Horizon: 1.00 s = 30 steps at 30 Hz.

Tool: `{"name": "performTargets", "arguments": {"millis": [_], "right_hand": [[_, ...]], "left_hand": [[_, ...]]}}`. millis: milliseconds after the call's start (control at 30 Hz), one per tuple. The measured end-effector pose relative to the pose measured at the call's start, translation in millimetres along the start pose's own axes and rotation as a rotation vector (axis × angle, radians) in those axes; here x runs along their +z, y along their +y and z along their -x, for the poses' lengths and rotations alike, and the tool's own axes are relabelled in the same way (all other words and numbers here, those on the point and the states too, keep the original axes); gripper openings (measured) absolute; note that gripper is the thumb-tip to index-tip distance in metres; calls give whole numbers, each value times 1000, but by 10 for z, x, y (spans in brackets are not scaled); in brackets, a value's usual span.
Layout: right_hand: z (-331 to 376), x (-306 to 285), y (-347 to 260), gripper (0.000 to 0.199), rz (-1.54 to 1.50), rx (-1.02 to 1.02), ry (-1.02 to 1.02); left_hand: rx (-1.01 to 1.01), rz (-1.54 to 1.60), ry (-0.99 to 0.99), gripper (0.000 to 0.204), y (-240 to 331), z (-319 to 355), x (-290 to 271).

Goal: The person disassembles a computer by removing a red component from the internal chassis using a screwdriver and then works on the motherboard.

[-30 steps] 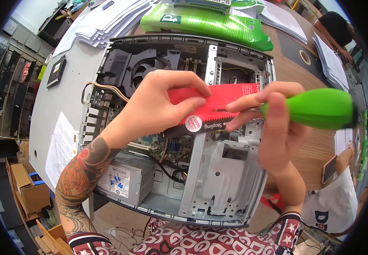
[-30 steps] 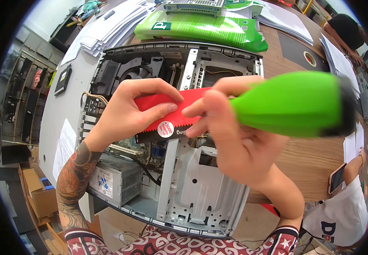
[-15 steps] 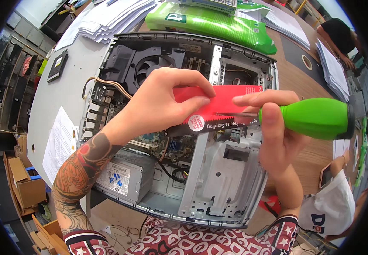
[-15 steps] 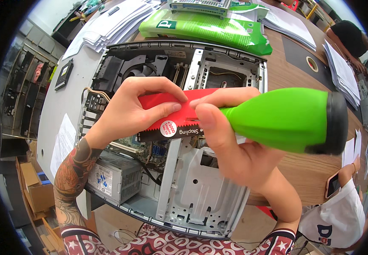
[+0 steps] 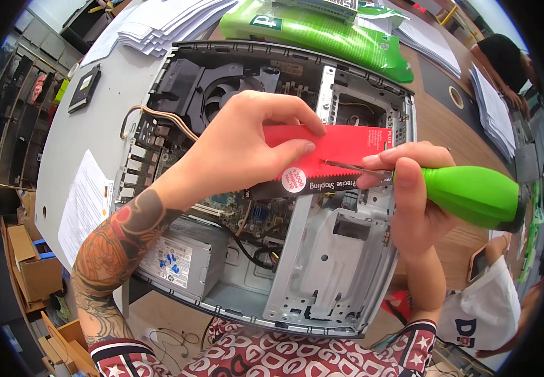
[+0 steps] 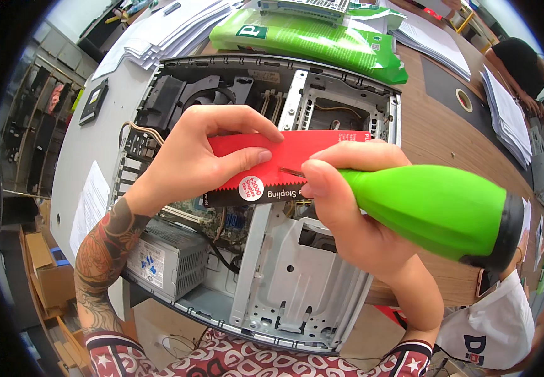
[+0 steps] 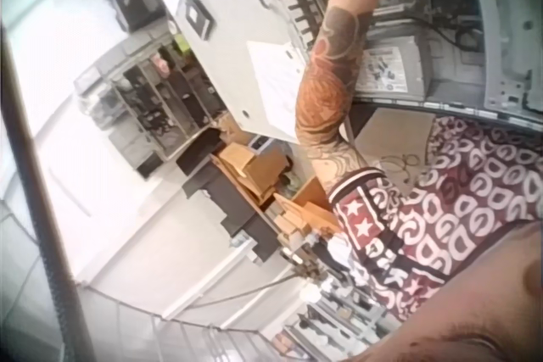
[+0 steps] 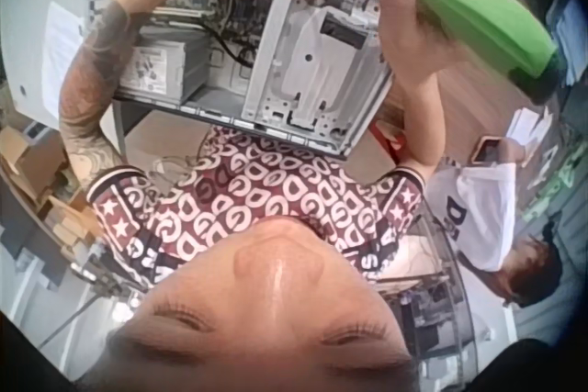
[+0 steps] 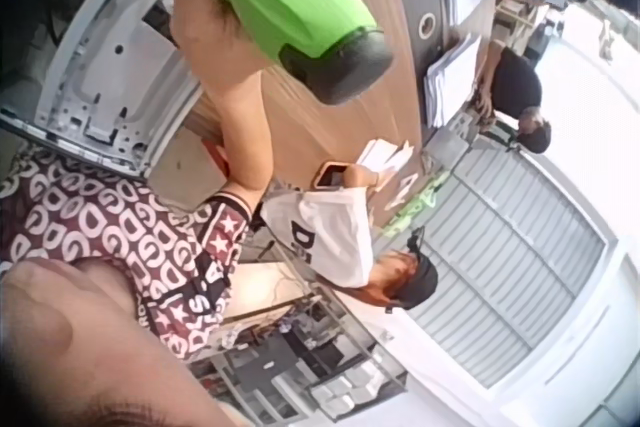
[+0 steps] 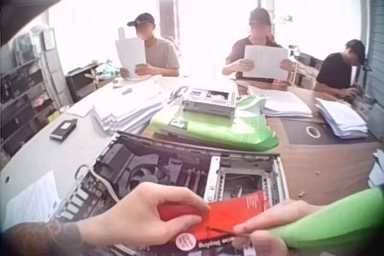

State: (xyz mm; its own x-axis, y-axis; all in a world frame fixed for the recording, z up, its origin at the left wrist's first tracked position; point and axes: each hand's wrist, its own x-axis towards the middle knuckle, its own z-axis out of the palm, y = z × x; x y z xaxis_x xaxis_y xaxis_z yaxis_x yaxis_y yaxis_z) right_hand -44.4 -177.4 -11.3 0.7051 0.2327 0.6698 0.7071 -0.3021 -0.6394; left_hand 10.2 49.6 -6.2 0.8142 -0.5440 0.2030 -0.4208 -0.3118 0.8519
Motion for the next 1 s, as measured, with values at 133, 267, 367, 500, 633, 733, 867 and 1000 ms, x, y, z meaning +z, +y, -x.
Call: {"name": "performTargets", "arguments": {"millis": [133,267,367,500,633,733,867,1000], "right_hand": [[42,41,27,10,-243,-27,196],[5,19,-32,17,-225,-21,92],[25,22,-43,22,-57,55,-11],[26,10,13,16,-236,-3,121],[2,32,-17,16,2,-12,-28],[41,71,-20,12,-346,121,253],[-9,21,-16,19,-42,38,62],[11,49,-17,22,-310,21,260]], "left_hand": [[-62,4,-9,20,9,-1,2],[-63,40,-9,20,4,7,1],[-47,15,-9,20,-16,-4,6],[-25,35,7,20,-19,14,17],[-50,-22,-3,20,0,11,7],[-36,-33,2,20,-21,1,14],[-24,-8,0,20,-19,3,11],[-43,-14,-4,20,-4,17,15]]}}
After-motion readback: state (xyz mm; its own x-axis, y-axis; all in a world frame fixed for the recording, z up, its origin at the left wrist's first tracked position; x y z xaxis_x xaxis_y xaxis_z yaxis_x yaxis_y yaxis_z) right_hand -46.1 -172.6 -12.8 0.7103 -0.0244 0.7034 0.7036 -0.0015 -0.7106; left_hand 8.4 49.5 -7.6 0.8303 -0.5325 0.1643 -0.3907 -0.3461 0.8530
